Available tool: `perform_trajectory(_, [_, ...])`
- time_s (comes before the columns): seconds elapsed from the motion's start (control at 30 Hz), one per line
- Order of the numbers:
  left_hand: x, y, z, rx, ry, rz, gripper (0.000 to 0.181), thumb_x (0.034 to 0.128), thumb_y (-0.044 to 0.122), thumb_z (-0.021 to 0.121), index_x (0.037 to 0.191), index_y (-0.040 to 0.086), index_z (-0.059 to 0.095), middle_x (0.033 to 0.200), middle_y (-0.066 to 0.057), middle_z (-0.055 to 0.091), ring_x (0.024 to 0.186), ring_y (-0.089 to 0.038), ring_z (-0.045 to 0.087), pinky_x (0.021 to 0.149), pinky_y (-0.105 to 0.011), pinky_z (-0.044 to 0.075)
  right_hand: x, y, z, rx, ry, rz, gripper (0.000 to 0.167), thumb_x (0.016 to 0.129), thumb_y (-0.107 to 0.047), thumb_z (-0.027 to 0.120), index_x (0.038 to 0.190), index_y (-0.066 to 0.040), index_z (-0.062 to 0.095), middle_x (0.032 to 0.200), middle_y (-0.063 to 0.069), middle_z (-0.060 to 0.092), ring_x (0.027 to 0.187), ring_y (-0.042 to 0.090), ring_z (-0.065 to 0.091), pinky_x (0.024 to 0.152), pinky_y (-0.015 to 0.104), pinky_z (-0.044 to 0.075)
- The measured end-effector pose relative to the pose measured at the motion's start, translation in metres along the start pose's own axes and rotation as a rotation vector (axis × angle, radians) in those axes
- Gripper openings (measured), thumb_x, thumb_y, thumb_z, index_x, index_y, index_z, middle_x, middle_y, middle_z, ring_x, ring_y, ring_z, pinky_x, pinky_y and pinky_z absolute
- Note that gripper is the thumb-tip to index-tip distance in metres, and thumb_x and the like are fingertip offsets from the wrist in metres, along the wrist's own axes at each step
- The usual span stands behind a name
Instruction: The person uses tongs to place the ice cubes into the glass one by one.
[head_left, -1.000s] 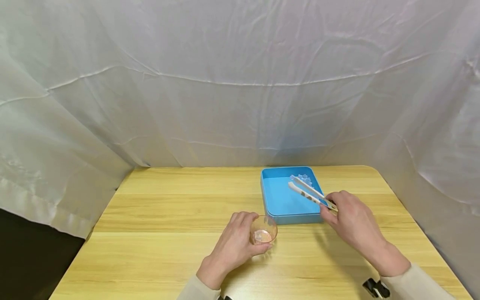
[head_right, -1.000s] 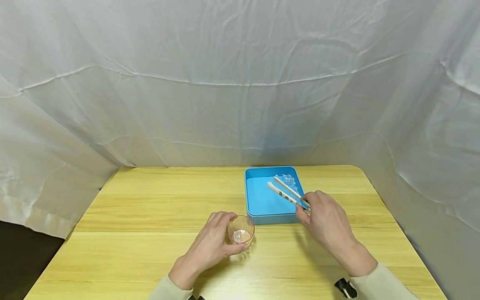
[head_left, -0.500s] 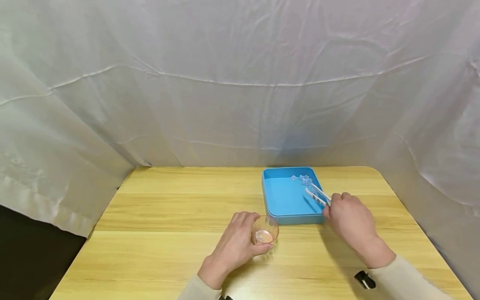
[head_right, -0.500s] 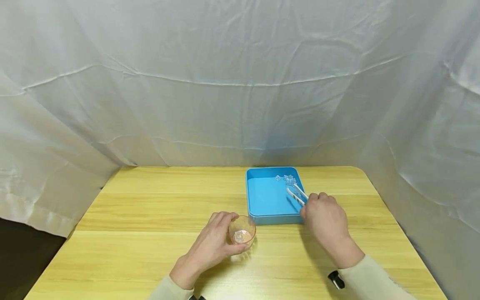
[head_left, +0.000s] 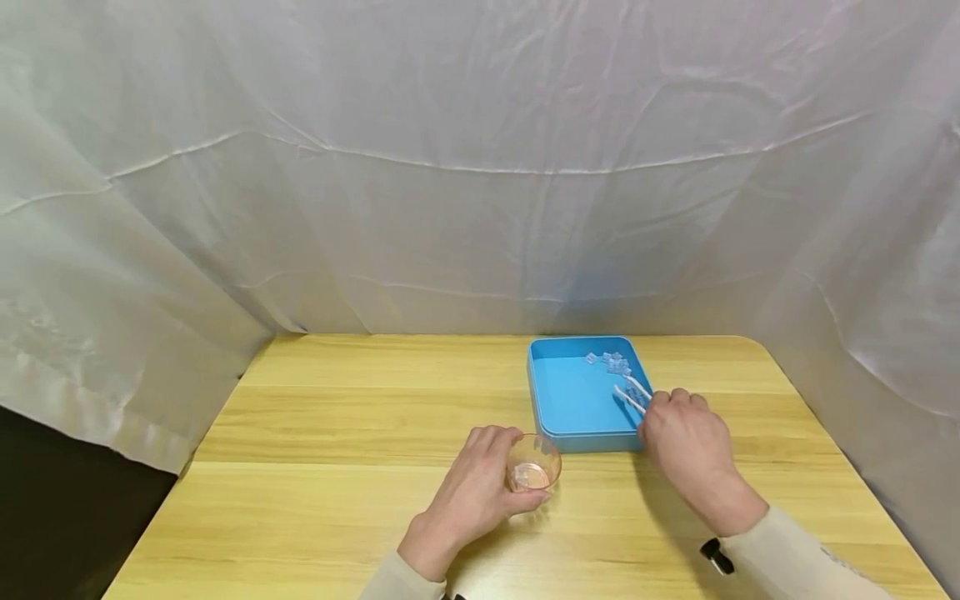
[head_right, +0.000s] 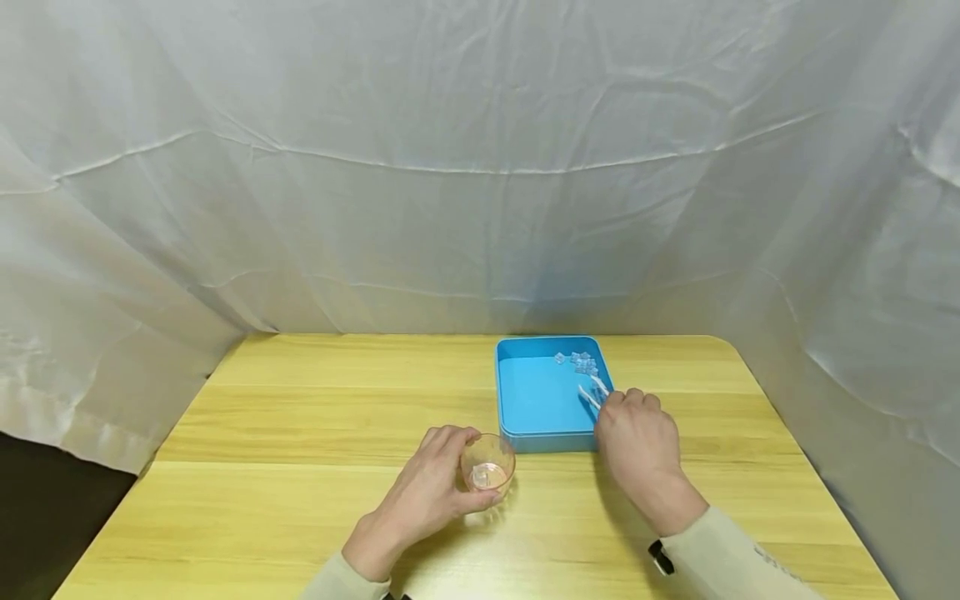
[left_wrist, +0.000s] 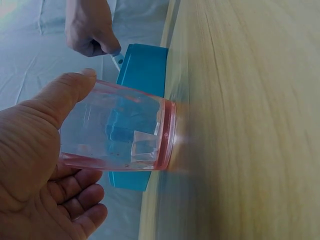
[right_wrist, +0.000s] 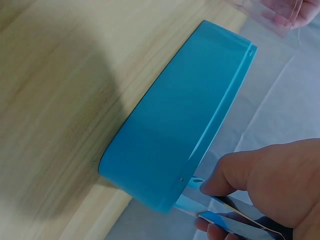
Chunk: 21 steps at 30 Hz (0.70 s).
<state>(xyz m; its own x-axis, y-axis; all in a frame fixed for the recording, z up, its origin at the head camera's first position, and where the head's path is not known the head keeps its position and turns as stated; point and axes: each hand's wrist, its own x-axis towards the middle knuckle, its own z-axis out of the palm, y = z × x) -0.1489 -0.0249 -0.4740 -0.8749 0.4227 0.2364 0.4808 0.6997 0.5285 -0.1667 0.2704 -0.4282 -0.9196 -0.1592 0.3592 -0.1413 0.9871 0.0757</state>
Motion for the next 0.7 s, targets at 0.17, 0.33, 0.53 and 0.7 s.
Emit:
perform_trajectory(0.17, [0.0, 0.0004, -0.0001, 0.003, 0.019, 0.018, 0.077, 0.0796, 0.049, 0.09, 0.136, 0.006, 0.061, 0.129, -0.005, 0.066, 0.12, -0.02, 0.056, 0.105, -0.036, 0.052, 0.0021, -0.0008, 0.0013, -0.009, -0.015, 0.008, 0.031, 0.085, -0.013, 0.078, 0.076, 0.006, 0.055, 0.067, 0.012, 0.048, 0.061, 0.029, 0.048, 0.044, 0.042, 0.048])
perform_trajectory(0.33, [0.0003, 0.001, 0.0001, 0.003, 0.026, 0.025, 0.077, 0.0793, 0.049, 0.09, 0.136, 0.006, 0.061, 0.128, -0.005, 0.066, 0.12, -0.02, 0.057, 0.105, -0.035, 0.052, 0.0027, -0.0019, 0.002, -0.002, -0.033, 0.026, 0.031, 0.086, -0.012, 0.077, 0.075, 0.006, 0.054, 0.067, 0.013, 0.049, 0.06, 0.029, 0.049, 0.044, 0.044, 0.049])
perform_trajectory(0.53, [0.0002, 0.0006, 0.0003, 0.009, 0.031, 0.027, 0.077, 0.0787, 0.049, 0.091, 0.135, 0.006, 0.062, 0.127, -0.005, 0.067, 0.12, -0.02, 0.057, 0.105, -0.035, 0.052, 0.0032, -0.0029, 0.0033, 0.025, -0.028, -0.022, 0.029, 0.085, -0.011, 0.074, 0.071, 0.001, 0.052, 0.065, 0.01, 0.049, 0.058, 0.027, 0.048, 0.047, 0.041, 0.047])
perform_trajectory(0.7, [0.0, 0.0, 0.0002, 0.007, 0.035, 0.029, 0.076, 0.0788, 0.048, 0.091, 0.135, 0.006, 0.062, 0.127, -0.005, 0.067, 0.12, -0.02, 0.057, 0.104, -0.035, 0.052, 0.0037, -0.0035, 0.0025, 0.039, -0.011, -0.024, 0.026, 0.085, -0.009, 0.071, 0.07, 0.001, 0.052, 0.064, 0.009, 0.047, 0.056, 0.026, 0.045, 0.046, 0.039, 0.044])
